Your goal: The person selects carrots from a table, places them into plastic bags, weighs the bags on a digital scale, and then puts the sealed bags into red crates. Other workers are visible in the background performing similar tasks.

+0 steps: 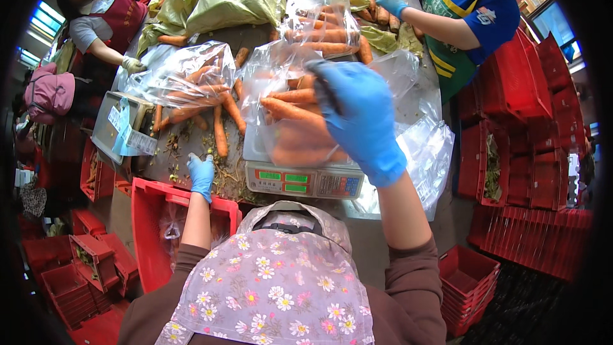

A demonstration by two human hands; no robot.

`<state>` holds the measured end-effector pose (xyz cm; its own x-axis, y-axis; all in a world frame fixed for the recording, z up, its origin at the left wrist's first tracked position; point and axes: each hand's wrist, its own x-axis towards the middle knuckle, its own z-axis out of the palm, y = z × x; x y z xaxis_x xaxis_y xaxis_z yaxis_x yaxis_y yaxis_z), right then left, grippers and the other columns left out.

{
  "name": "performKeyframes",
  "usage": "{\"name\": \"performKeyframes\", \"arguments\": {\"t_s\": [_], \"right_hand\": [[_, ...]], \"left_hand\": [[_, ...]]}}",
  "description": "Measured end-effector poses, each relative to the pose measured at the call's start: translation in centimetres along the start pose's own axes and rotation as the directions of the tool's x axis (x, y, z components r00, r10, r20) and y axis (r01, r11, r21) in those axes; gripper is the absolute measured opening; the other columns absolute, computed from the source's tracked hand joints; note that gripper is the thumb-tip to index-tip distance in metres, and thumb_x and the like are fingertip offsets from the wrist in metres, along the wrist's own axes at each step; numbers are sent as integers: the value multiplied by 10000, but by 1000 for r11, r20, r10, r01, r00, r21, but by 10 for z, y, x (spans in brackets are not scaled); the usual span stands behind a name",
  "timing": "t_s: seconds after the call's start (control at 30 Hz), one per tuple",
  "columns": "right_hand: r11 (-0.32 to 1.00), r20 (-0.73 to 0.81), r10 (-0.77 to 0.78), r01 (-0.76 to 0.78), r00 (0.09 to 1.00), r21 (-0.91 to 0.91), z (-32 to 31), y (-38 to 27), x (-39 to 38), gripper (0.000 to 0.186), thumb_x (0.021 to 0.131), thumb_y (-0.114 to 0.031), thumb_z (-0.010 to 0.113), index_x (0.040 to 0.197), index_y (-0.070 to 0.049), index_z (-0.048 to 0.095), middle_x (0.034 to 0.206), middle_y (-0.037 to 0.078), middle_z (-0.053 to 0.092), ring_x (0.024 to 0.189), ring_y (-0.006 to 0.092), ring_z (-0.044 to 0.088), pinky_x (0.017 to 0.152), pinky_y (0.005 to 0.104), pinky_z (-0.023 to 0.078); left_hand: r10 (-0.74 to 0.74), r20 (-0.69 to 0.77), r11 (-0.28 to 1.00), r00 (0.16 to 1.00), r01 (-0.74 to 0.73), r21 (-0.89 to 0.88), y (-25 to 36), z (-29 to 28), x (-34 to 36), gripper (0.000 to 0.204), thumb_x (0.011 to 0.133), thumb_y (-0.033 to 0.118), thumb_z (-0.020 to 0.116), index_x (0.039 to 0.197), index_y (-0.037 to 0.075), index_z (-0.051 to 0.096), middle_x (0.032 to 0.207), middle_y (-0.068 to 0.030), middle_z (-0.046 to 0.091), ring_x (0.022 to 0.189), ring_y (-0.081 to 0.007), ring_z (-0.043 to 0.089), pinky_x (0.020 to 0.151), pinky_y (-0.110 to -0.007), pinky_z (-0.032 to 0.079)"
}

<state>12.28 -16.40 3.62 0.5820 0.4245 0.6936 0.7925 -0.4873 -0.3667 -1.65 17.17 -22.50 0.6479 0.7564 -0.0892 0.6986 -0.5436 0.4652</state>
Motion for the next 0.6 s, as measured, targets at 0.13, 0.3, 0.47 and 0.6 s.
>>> {"name": "performKeyframes", "arguments": {"t_s": [0.13,0.3,0.47,0.6], "right_hand": [[945,-481,291,-326,827,11,-36,8,-15,553,750,-237,739,1188,-9,491,1115,139,510,1046,265,509,916,363,398],[790,-268,610,-600,746,129,-21,35,-24,834,737,-248,756,1346,19,254,1331,191,363,1211,244,372,1021,332,298],[450,30,819,-675,573,585,-29,87,-50,504,817,-94,611,1261,31,407,930,88,587,783,163,577,720,278,486],[-96,322,707,-365,630,926,-89,33,1,344,864,-60,412,1189,36,473,630,-24,398,504,59,354,501,222,334]], "left_hand": [[303,-10,840,953,-272,-470,61,-28,2,626,849,274,599,1290,-78,329,1192,-275,468,1118,-359,467,972,-396,361],[665,-352,578,659,-752,-317,212,-74,-39,909,657,402,758,1298,-71,320,1151,-251,491,1065,-367,485,934,-391,379],[596,111,570,795,-321,-756,254,-59,5,182,783,153,600,840,-19,591,742,-152,621,613,-249,596,622,-365,492],[774,361,121,520,438,-891,295,-153,-3,111,867,100,427,791,61,497,570,18,379,462,-81,344,562,-288,397]]}}
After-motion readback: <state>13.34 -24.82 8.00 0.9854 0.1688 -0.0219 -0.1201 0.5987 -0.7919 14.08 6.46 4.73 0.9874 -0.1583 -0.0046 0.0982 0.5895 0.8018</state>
